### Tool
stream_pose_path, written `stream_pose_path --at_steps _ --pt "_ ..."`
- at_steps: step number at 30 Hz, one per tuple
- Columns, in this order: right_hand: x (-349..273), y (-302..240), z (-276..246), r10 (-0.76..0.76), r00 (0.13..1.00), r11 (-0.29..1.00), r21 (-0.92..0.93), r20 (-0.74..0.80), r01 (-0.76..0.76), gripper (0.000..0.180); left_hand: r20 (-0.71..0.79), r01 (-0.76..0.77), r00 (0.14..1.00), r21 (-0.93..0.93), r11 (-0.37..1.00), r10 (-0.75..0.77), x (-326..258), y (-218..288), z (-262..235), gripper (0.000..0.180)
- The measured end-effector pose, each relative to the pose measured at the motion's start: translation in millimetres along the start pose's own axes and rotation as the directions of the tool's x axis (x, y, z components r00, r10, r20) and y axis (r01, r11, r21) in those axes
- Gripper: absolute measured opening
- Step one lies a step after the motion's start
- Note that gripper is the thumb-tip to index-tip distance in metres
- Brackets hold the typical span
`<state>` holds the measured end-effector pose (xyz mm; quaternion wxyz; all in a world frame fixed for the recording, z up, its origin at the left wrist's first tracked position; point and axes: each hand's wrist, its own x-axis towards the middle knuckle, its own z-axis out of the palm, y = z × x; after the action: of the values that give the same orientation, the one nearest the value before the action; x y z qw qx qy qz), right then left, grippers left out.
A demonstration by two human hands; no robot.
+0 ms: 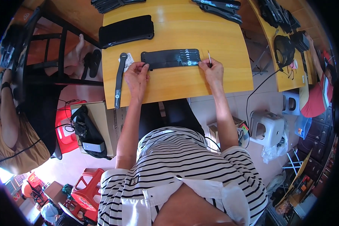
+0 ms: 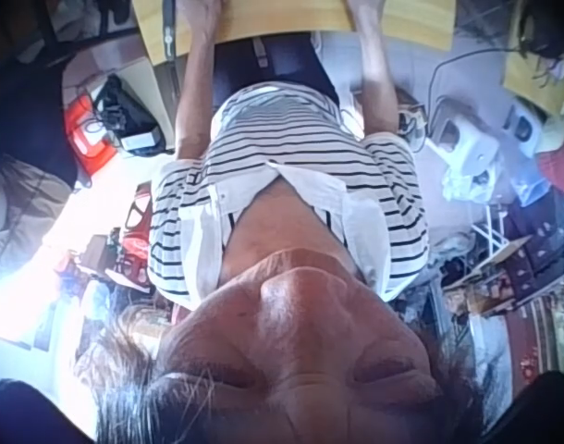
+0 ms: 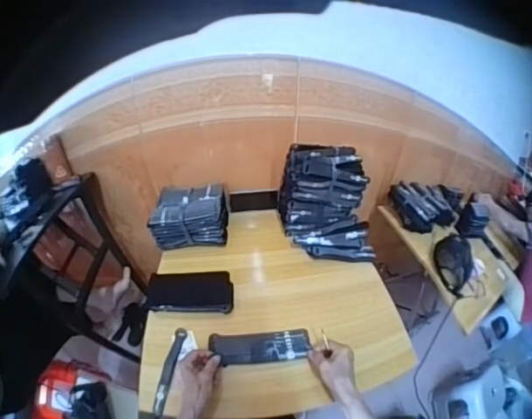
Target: Assembling adjustable straps for bags by attaching buckles and hardware.
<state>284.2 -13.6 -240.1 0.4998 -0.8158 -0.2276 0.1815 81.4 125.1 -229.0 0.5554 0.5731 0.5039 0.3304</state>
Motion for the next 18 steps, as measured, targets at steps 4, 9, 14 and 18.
stream_pose_path --at_steps 4,9,14,18 --pt "0 -1 0 0.007 1.000 1.000 -0.020 -0.011 -0.007 0.014 -0.002 0.011 1.000 0.016 1.000 -0.011 0 2 0 0.014" --pt "2 2 2 0.020 1.000 0.999 -0.032 -0.001 -0.020 0.014 0.000 0.012 1.000 0.025 1.000 -0.012 1 2 0 0.014" --pt "-1 -3 2 0.034 0.999 0.999 -0.003 -0.018 -0.034 0.014 -0.007 0.001 1.000 0.026 1.000 0.000 1 1 0 0.014" --pt "3 7 2 0.031 1.000 0.999 0.017 -0.007 -0.031 0.013 -0.008 -0.002 1.000 0.019 1.000 0.002 1 1 1 0.014"
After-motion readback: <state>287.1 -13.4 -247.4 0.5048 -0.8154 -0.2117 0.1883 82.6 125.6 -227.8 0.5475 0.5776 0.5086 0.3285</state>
